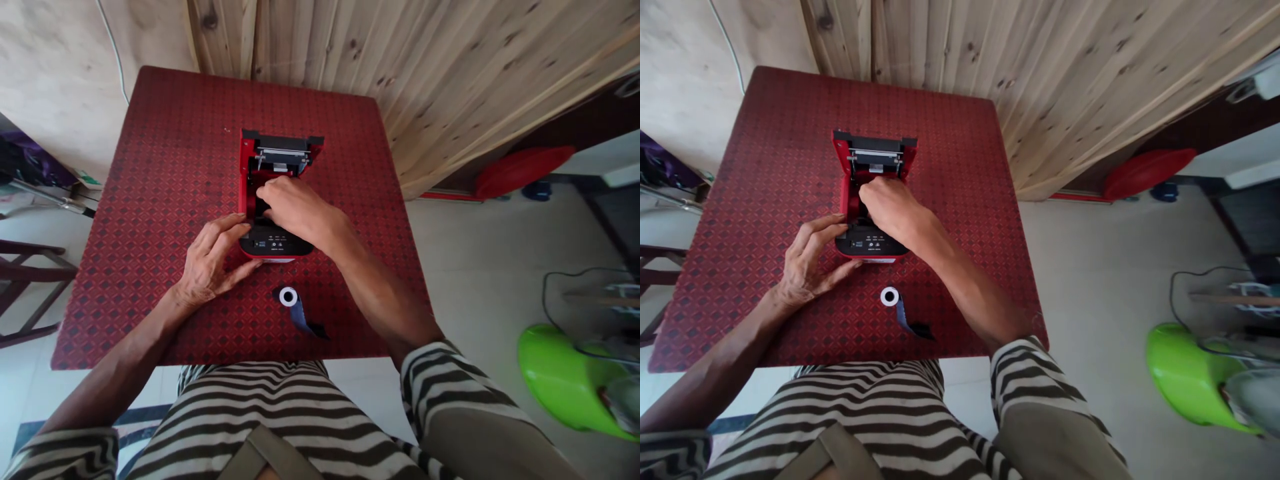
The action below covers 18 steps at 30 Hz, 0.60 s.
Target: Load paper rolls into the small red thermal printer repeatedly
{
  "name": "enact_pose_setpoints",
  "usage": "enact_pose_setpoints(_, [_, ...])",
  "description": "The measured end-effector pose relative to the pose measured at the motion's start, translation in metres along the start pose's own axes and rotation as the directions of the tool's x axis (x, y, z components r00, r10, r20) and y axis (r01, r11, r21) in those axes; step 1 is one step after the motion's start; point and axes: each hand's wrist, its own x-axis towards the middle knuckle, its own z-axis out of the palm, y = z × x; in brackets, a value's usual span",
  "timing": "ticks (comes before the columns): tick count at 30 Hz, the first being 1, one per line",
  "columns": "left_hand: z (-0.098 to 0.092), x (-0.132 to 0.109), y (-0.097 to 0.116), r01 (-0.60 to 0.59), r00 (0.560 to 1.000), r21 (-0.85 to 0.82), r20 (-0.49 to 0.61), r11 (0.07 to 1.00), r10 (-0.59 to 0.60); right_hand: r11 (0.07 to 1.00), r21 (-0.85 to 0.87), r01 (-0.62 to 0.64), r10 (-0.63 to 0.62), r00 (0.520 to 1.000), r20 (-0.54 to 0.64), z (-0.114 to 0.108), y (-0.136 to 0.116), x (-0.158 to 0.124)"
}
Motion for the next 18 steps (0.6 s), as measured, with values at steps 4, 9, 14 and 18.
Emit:
enact_pose_setpoints(4, [0.002,-0.002,-0.001,0.027,0.999,0.016,0.017,1.0,-0.027,1.0,0.008,0.006,-0.006,1.0,-0.028,-0.001,0.004,0.0])
enact_pose_setpoints(9, [0.002,-0.003,-0.002,0.041,0.999,0.024,0.024,0.999,-0.041,0.995,-0.099,0.032,-0.042,0.994,-0.104,-0.016,-0.015,-0.016])
enact_pose_setpoints(14, [0.001,-0.001,-0.002,0.025,1.0,-0.003,0.015,1.0,-0.025,1.0,0.027,0.009,0.0,0.953,-0.301,-0.056,-0.034,-0.057])
enact_pose_setpoints(18, [0.003,-0.001,-0.001,0.014,1.0,-0.014,-0.011,1.0,-0.014,0.963,0.243,-0.114,0.231,0.815,-0.532,-0.066,0.006,-0.102])
